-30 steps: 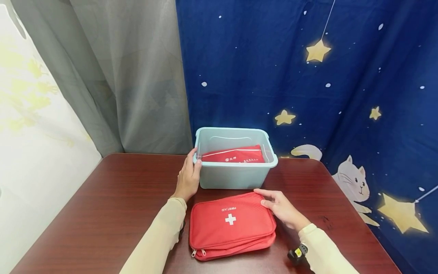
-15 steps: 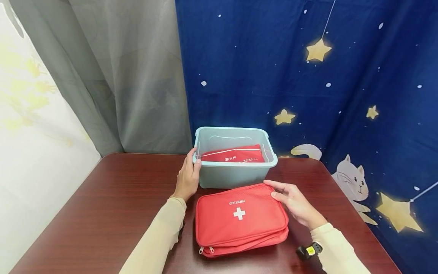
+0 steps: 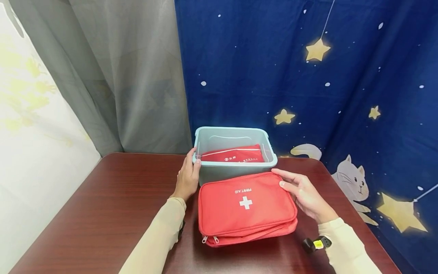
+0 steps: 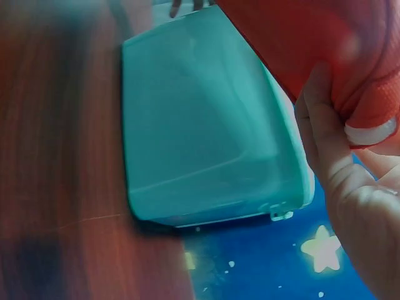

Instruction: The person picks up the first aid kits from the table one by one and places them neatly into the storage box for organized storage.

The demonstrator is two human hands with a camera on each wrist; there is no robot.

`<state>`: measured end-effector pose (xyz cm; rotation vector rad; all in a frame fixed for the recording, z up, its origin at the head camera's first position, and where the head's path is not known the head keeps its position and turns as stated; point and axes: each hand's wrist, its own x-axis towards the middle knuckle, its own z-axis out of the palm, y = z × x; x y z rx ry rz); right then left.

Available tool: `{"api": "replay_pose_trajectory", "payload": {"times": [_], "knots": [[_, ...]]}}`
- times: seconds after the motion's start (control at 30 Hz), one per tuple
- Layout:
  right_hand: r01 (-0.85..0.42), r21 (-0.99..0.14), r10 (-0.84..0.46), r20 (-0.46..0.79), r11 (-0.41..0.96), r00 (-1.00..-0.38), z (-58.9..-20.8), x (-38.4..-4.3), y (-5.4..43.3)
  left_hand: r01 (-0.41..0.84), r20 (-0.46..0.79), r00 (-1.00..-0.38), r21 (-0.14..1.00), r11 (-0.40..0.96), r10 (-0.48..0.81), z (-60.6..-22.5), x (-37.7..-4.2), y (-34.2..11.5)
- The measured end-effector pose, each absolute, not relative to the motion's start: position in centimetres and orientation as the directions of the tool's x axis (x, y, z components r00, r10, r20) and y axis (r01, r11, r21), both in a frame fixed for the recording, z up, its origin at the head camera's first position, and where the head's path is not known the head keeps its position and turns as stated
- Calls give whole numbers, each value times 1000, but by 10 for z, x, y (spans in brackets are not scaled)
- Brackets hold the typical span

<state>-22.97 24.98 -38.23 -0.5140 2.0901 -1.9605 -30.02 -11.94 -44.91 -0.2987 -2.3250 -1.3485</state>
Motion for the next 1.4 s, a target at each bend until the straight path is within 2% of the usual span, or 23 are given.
{"api": "replay_pose_trajectory", "payload": {"times": [0.37, 0.97, 1.4], "knots": [[-73, -995, -377, 96, -74, -921, -357, -232, 248, 405, 481, -876, 764, 503, -26, -448, -299, -120], [-61, -979, -286, 116, -192, -951, -330, -246, 239, 380, 451, -892, 781, 495, -27, -447, -301, -120], [-85, -959, -173, 135, -269, -976, -318, -260, 230, 398, 477, -878, 758, 516, -23, -450, -305, -121]]}}
